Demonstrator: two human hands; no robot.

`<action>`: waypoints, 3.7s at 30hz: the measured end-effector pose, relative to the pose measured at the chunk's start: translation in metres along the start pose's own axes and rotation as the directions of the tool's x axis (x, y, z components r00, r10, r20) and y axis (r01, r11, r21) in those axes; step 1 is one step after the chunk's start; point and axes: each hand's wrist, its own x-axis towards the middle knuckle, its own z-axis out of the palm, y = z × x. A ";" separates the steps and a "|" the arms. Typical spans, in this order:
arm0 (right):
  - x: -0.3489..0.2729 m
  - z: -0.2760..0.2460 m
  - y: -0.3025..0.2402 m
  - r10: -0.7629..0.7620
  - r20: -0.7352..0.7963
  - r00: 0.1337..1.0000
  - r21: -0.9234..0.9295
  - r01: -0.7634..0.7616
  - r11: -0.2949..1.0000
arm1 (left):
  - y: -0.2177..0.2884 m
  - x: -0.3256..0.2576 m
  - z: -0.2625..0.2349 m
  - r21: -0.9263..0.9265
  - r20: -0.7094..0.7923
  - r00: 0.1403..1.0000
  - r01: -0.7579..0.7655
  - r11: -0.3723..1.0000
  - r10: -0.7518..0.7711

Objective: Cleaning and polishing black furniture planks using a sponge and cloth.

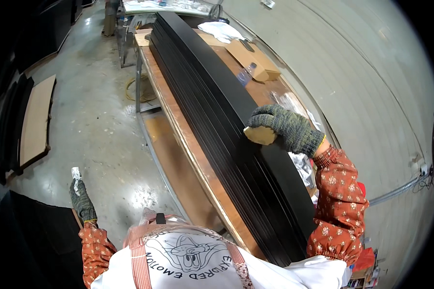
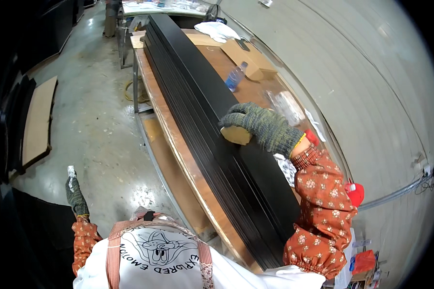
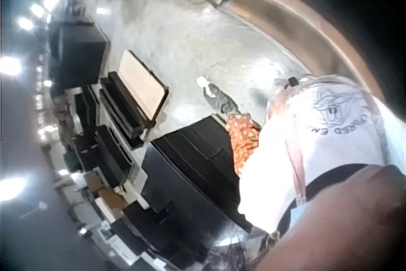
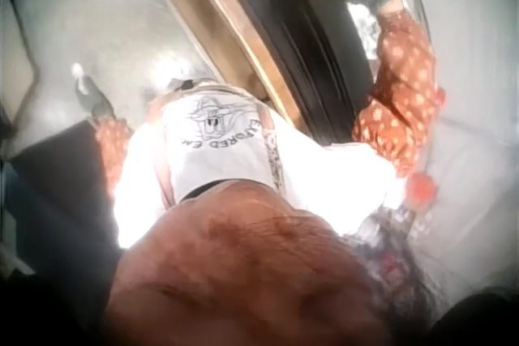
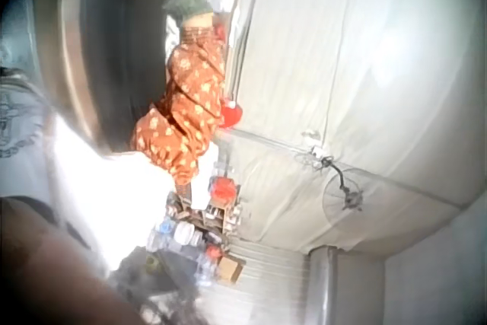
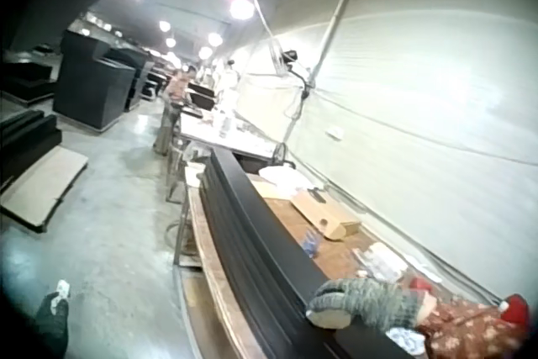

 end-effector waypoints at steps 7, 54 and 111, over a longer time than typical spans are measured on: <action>0.086 -0.003 0.051 0.005 -0.014 1.000 -0.026 -0.005 1.000 | -0.023 0.031 -0.015 0.105 -0.108 0.994 0.023 0.994 -0.011; 0.127 -0.011 0.127 0.106 -0.177 0.979 -0.184 -0.138 0.973 | 0.000 0.095 0.056 -0.088 -0.006 0.989 0.148 0.985 -0.149; 0.078 0.030 0.098 0.998 -0.031 0.055 0.997 0.075 0.026 | 0.397 -0.007 0.367 -0.887 0.238 -0.656 -0.448 -0.115 0.716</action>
